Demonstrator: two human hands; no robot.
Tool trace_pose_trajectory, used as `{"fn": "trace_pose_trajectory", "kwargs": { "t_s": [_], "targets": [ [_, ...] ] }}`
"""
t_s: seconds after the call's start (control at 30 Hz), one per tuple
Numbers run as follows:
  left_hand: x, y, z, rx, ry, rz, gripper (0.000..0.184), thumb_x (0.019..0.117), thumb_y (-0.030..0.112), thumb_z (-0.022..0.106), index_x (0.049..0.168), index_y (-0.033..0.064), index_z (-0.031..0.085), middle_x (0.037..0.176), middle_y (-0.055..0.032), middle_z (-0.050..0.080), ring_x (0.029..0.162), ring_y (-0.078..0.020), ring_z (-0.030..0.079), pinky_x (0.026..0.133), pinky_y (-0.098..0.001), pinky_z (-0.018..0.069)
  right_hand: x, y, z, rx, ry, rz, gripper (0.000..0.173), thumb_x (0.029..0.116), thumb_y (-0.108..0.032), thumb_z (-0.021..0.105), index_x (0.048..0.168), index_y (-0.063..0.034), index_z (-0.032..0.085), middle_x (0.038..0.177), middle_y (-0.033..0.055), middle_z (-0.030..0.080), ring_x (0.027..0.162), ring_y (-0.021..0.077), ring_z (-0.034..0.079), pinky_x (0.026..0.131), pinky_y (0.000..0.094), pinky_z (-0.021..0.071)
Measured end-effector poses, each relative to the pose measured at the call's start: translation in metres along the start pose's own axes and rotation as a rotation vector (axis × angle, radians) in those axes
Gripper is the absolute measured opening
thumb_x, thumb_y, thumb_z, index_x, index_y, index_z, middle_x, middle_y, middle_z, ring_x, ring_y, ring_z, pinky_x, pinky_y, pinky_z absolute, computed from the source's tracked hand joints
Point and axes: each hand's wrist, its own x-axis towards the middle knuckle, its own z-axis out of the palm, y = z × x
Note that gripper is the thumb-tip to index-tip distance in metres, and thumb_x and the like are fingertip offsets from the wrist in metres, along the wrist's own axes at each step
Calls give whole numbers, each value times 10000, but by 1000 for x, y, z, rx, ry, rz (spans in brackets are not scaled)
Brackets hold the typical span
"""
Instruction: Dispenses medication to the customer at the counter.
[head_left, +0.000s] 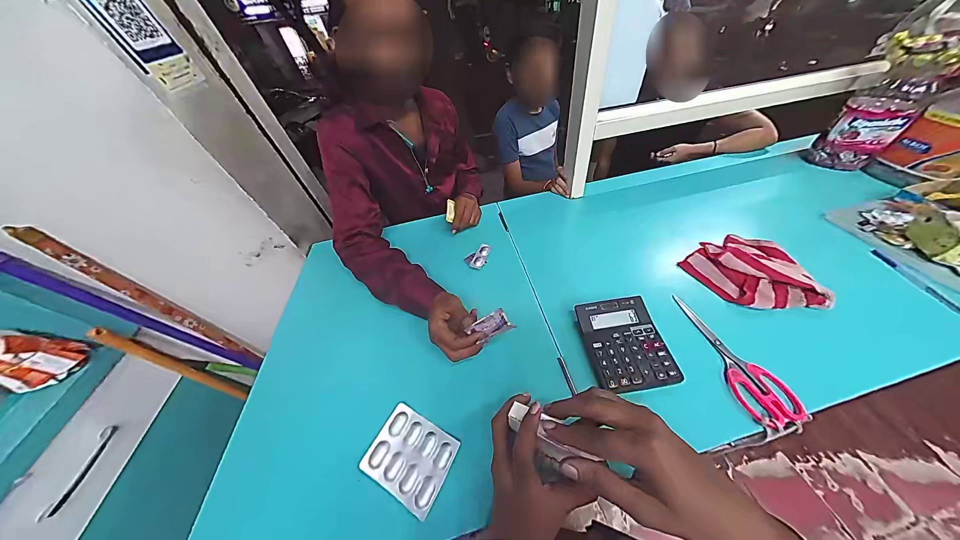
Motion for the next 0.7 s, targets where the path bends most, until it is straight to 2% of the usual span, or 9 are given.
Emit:
{"fn": "trace_pose_trajectory", "kwargs": {
  "t_s": [0.1,0.17,0.23,0.37,0.5,0.7],
  "targets": [
    [-3,-1,-3,-48,-3,-55,876,695,492,881,1423,295,433,1338,-40,479,1242,15,506,1020,-141,433,-10,-3,1,-39,105,-35,198,1031,-199,613,1076,-71,757,1172,104,721,1033,107,677,905,182,541],
    [-6,-1,-3,-65,7,-72,866,682,470,894,1405,291,453,1336,-43,492,1217,6,527,1002,-147,449,-17,-3,5,-15,136,-26,174,1023,-179,621,1076,-68,743,1131,94,730,1030,105,678,903,183,537],
    [-5,-2,1,-63,22,-57,817,726,494,871,1401,316,446,1327,-5,489,1204,22,531,1002,-143,452,-17,-3,4,29,126,-18,153,1012,-160,637,1072,-61,736,1117,99,728,1033,109,681,903,191,545],
    [-12,-2,-3,-64,22,-57,791,710,504,855,1368,327,453,1292,22,507,1170,24,549,972,-138,468,-22,-6,7,-7,95,-60,147,1008,-165,641,1062,-70,740,1115,105,726,1004,132,686,879,207,554],
    [-8,-5,-1,-94,32,-45,751,771,524,831,1387,338,444,1278,53,510,1163,42,542,984,-146,461,-16,-6,6,18,104,-81,108,982,-117,678,1008,-36,744,1076,126,726,1002,146,690,878,208,559],
    [-9,-3,-3,-90,28,-77,776,744,501,853,1377,307,448,1272,33,520,1154,48,544,981,-138,457,-27,-3,20,-109,241,-118,145,1006,-158,648,1085,-48,701,1076,98,734,997,120,704,880,192,560]
  ]
}}
